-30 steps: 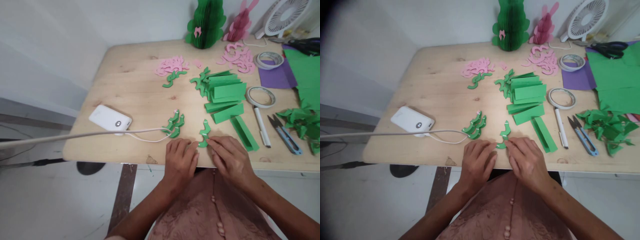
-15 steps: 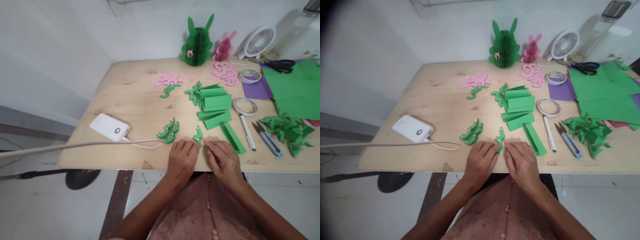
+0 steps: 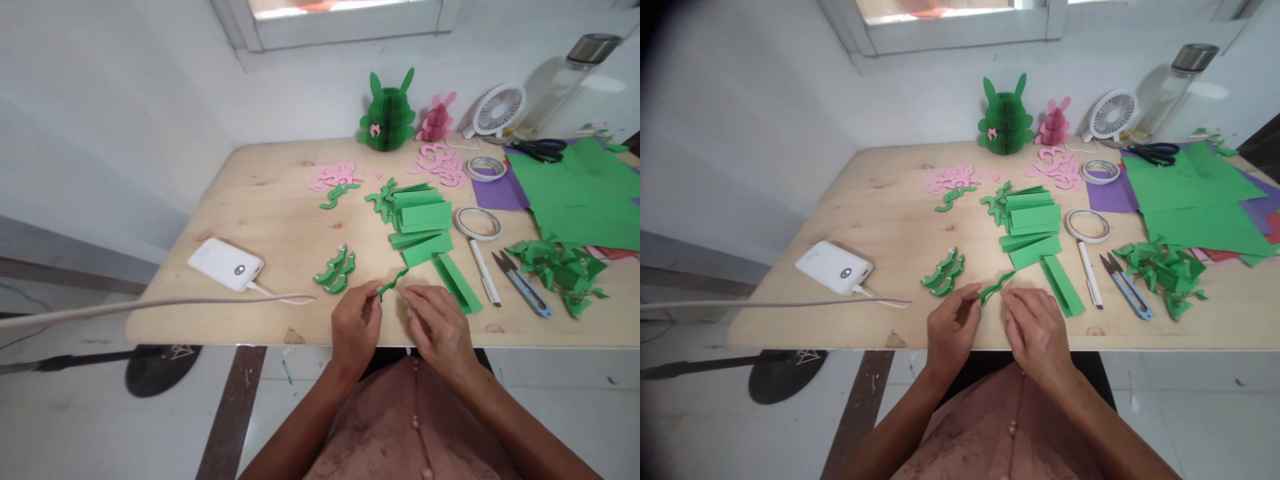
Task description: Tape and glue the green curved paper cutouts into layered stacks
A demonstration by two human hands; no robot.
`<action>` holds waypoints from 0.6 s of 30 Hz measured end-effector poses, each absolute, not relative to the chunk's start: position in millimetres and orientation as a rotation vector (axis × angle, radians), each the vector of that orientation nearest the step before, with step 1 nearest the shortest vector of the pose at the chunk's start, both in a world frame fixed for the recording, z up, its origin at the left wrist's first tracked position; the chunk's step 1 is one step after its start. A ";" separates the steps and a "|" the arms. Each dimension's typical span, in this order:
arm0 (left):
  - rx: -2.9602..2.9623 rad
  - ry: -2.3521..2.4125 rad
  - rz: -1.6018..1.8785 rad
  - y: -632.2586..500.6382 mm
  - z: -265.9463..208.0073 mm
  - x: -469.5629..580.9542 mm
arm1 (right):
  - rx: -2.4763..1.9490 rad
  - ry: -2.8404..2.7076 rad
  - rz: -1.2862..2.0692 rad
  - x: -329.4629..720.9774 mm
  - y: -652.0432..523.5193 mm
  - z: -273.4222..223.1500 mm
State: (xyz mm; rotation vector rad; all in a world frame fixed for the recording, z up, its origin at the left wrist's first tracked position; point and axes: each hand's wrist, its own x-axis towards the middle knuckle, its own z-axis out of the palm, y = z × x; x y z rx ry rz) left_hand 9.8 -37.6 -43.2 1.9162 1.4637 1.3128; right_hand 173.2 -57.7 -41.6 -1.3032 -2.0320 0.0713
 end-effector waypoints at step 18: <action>1.539 1.512 1.417 -42.0 -44.2 15.4 | -1.241 -2.117 -0.044 160.2 -59.7 -36.7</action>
